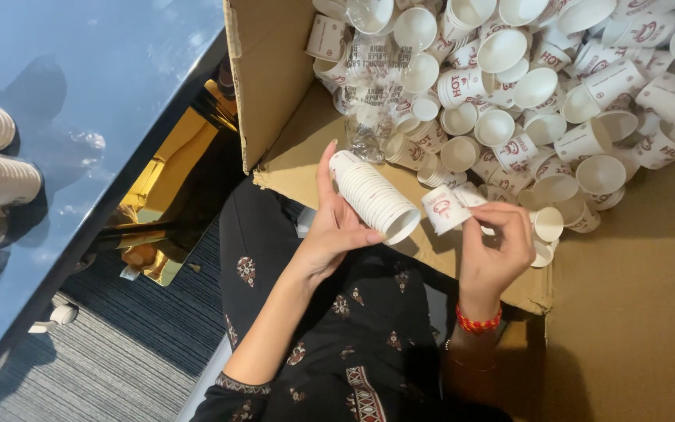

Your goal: Counting and packing stacks of paper cups into plastic bags from a large cardboard box.

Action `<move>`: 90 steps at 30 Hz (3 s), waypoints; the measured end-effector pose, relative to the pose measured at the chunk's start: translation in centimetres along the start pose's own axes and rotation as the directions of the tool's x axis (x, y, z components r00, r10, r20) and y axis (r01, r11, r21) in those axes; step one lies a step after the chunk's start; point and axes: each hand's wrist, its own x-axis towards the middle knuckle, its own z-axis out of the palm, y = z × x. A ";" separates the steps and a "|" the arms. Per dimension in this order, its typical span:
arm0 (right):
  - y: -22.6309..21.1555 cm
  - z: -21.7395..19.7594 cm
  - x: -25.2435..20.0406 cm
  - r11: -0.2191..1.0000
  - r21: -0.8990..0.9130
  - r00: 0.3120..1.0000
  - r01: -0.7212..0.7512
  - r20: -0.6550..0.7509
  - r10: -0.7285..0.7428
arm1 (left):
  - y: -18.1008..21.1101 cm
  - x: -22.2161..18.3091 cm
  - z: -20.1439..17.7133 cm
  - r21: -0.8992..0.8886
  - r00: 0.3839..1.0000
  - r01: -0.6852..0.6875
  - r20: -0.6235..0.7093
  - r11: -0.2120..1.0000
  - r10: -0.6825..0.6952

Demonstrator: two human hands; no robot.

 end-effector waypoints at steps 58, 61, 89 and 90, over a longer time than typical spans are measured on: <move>-1.2 3.9 0.2 0.850 -0.421 0.885 0.316 0.455 -0.103 | 17.3 -9.2 -12.7 0.994 -0.072 0.073 -0.070 0.075 0.995; 1.2 3.9 0.2 0.808 -0.496 0.863 0.317 0.504 -0.029 | 17.2 -9.5 -11.7 0.995 -0.073 0.099 -0.019 0.026 0.997; 1.0 1.8 2.3 0.925 -0.304 0.954 0.225 0.262 -0.146 | 2.6 -10.7 -1.7 0.850 0.622 -0.524 0.425 -0.054 0.658; 0.5 1.8 2.5 0.947 -0.266 0.954 0.180 0.280 -0.103 | 2.2 -10.2 -1.1 0.845 0.678 -0.535 0.443 -0.020 0.586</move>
